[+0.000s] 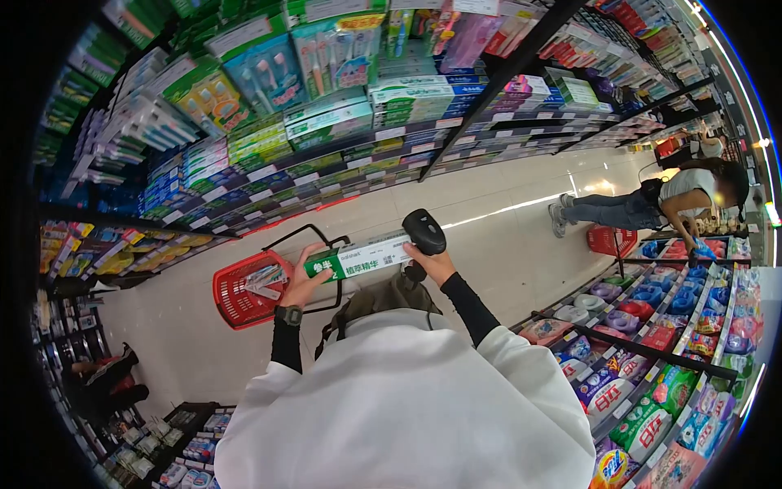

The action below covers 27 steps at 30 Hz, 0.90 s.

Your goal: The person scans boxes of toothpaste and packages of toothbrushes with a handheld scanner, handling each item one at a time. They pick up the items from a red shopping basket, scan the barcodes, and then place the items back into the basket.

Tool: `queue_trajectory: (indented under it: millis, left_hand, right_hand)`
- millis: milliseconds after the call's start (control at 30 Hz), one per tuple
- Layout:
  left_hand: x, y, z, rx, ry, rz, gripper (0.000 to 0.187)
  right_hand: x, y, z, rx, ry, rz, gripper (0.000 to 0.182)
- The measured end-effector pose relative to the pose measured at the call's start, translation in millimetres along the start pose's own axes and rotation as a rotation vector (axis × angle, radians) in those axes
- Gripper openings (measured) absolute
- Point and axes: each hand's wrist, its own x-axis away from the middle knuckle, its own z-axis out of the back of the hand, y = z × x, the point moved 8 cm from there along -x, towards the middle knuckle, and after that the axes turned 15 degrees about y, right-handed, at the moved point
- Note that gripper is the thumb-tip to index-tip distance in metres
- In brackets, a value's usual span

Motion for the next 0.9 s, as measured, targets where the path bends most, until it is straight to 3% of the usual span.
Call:
queue_trajectory:
  millis: [133,200,400,500,533,600,633,700,733,800,900]
  left_hand:
    - [-21.6,-7.4,-26.8,-0.043,-0.018,-0.103,0.055]
    - [-26.1,5.8,-43.7,-0.276,-0.005,-0.273,0.051]
    - [-37.2,1.8,-104.7,-0.393,0.048,-0.313,0.056]
    - [-45.0,-14.9,-122.4,-0.038,0.005,-0.356,0.086]
    - [-56.8,-39.0,-114.9,-0.034,0.002,-0.351,0.086]
    - [-92.5,-146.4,-50.9,0.753,0.402,0.113,0.09]
    - [-93.9,-227.8,-15.6,0.76,0.411,0.114,0.09]
    - [-150.4,-340.2,60.8,-0.051,0.888,0.127,0.083]
    - [-152.5,-345.4,59.9,-0.043,0.894,0.129,0.083]
    - [-158.4,-353.6,31.3,-0.364,0.639,0.268,0.075]
    - [-155.4,-332.7,13.5,-0.392,0.688,0.208,0.059]
  right_hand:
    - [-26.6,9.2,24.1,0.032,0.078,-0.095,0.032]
    - [-40.5,19.2,31.9,-0.031,0.083,-0.231,0.041]
    - [-78.4,34.1,68.2,-0.219,0.07,-0.53,0.037]
    - [-106.8,21.7,90.9,-0.248,0.067,-0.381,0.032]
    - [-113.1,19.3,98.8,-0.245,0.073,-0.383,0.032]
    - [-121.0,1.1,113.2,-0.242,0.124,-0.343,0.031]
    - [-125.2,-5.8,116.4,-0.27,0.098,-0.352,0.03]
    - [-131.3,-17.0,123.8,-0.292,0.07,-0.33,0.03]
    - [-133.5,-23.7,125.9,-0.306,0.06,-0.325,0.03]
    - [-132.7,-33.0,128.6,-0.293,0.037,-0.327,0.032]
    - [-129.8,-47.6,131.1,-0.288,0.054,-0.289,0.037]
